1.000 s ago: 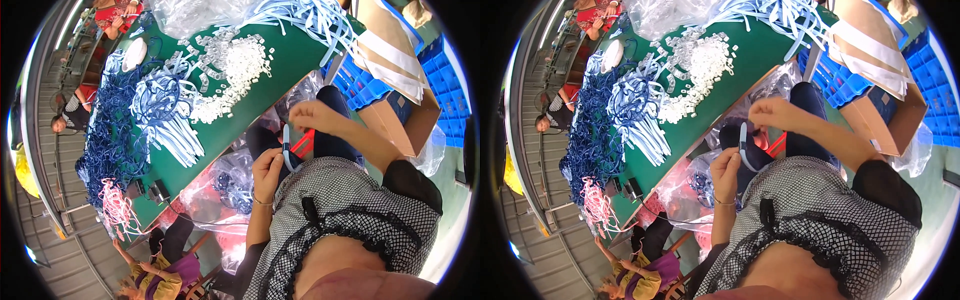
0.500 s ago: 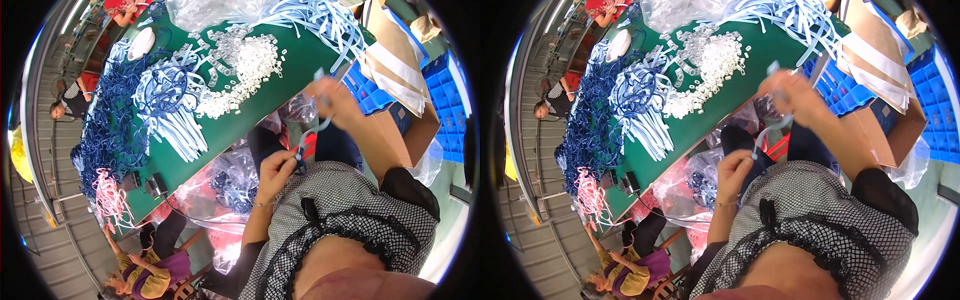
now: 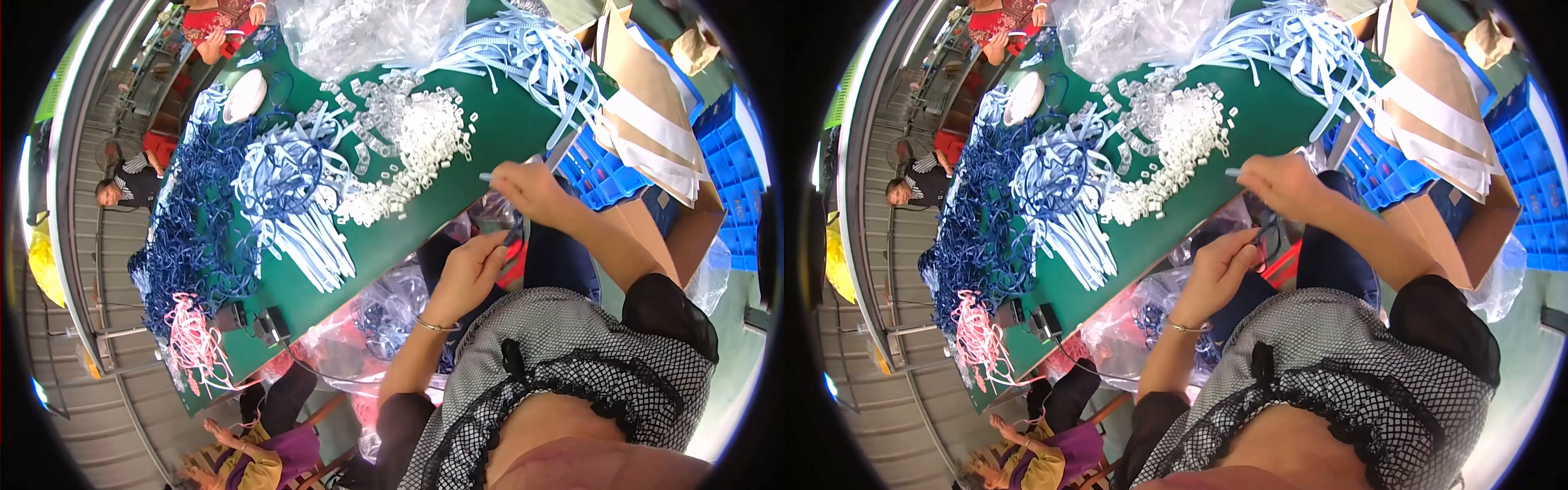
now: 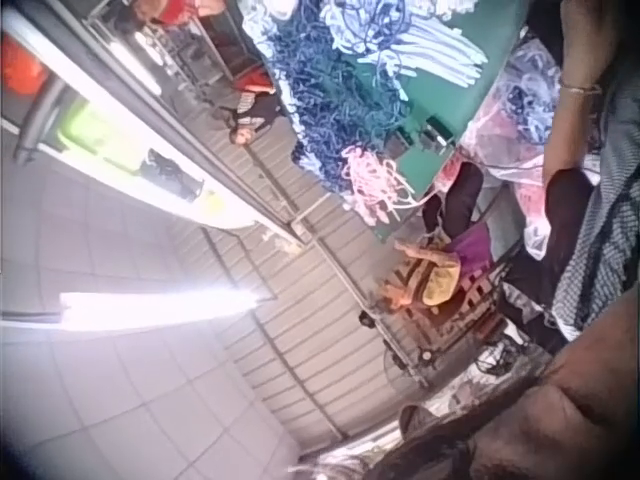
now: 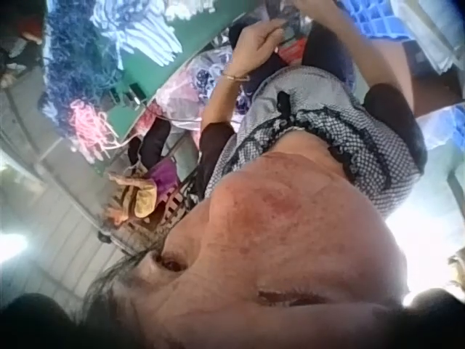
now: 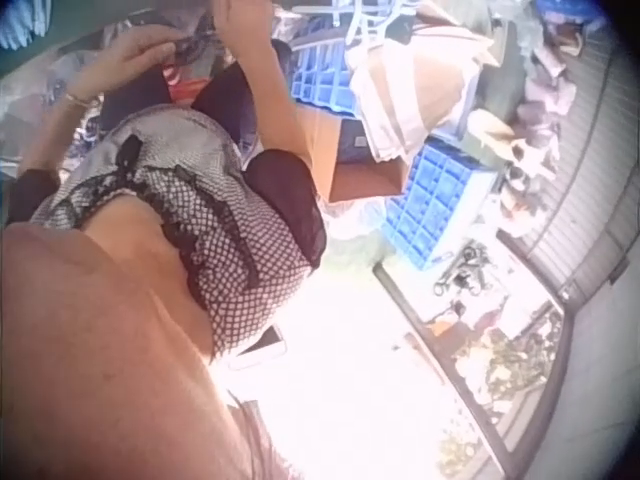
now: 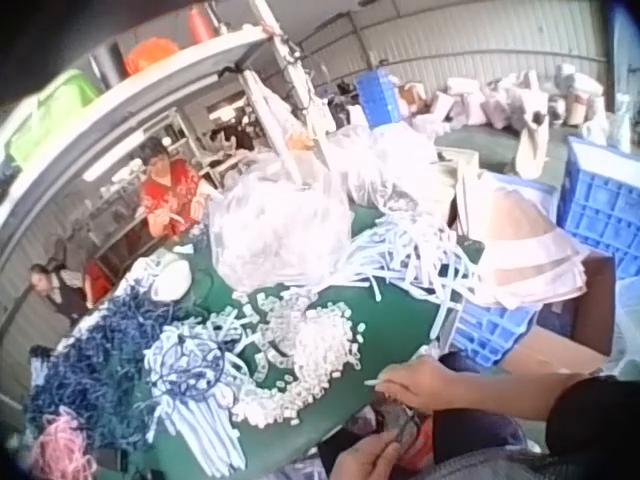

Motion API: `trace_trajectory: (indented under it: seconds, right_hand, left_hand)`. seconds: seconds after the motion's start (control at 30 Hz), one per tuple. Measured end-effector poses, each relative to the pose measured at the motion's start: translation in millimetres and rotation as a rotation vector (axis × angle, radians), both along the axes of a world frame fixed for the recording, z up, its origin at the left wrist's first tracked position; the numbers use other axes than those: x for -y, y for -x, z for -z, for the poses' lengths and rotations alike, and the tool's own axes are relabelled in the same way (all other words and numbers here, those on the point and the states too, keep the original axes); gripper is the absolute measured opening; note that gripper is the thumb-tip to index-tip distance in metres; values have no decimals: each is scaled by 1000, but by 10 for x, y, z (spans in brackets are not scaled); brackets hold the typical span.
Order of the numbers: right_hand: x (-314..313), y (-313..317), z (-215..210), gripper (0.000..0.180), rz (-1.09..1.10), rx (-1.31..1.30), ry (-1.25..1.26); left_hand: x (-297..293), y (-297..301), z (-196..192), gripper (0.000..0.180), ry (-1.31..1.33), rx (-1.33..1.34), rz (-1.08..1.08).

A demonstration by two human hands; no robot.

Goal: The person assembles small plastic buckles and white plastic components onto blue fabric straps and pink fabric strips by hand at a factory workstation.

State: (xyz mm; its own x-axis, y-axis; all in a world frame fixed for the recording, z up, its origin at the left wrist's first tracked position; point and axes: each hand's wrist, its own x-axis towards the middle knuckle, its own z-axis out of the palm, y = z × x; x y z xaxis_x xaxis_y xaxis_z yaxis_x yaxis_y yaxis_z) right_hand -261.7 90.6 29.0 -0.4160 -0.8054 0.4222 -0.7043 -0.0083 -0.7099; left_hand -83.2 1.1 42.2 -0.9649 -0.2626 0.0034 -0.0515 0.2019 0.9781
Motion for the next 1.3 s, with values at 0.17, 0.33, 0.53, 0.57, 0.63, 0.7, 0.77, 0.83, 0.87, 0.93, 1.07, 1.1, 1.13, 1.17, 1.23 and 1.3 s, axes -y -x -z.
trace_trajectory:
  seconds: [0.17,0.33,0.53,0.57,0.63,0.7,0.77,0.83,0.87,0.93,1.07,1.1,1.13,1.17,1.23,1.3]
  right_hand:
    - [131,695,-13,14,65,39,-33]
    - [398,868,139,13,145,190,8]
    - [313,881,83,11,195,273,-30]
    - [326,885,68,11,185,278,-39]
    - [331,901,89,10,179,250,-69]
    - [376,910,96,9,162,226,-93]
    - [350,937,80,9,163,190,-62]
    - [277,967,117,6,171,184,-83]
    - [271,969,121,6,148,183,-90]
    - [352,938,87,6,96,185,-84]
    - [303,970,131,6,129,141,-99]
    - [312,975,115,6,122,141,-104]
    - [320,968,115,6,121,147,-87]
    - [327,977,100,6,123,145,-88]
    - [338,988,77,6,107,143,-96]
    - [343,993,79,7,112,145,-87]
  left_hand:
    - [708,805,-487,24,491,-274,-13]
    - [2349,1984,-342,11,301,-395,-387]
    - [3359,3367,-171,20,588,-276,-507]
    - [3463,3578,-134,25,609,-291,-492]
    - [3644,3982,-16,29,626,-312,-475]
    - [3795,4308,103,32,549,-322,-480]
    - [3710,4567,132,42,477,-296,-442]
    - [3453,4660,-4,56,223,-145,-431]
    - [3602,4767,61,56,220,-147,-427]
    - [4268,4808,151,77,723,42,-584]
    - [4312,4887,165,91,796,364,-617]
    - [4281,4805,83,96,894,454,-628]
    - [4260,4767,9,101,990,546,-638]
    - [4247,4794,-47,101,989,544,-637]
    - [4217,4816,-114,107,819,496,-361]
    - [4021,4827,-77,111,844,487,-373]
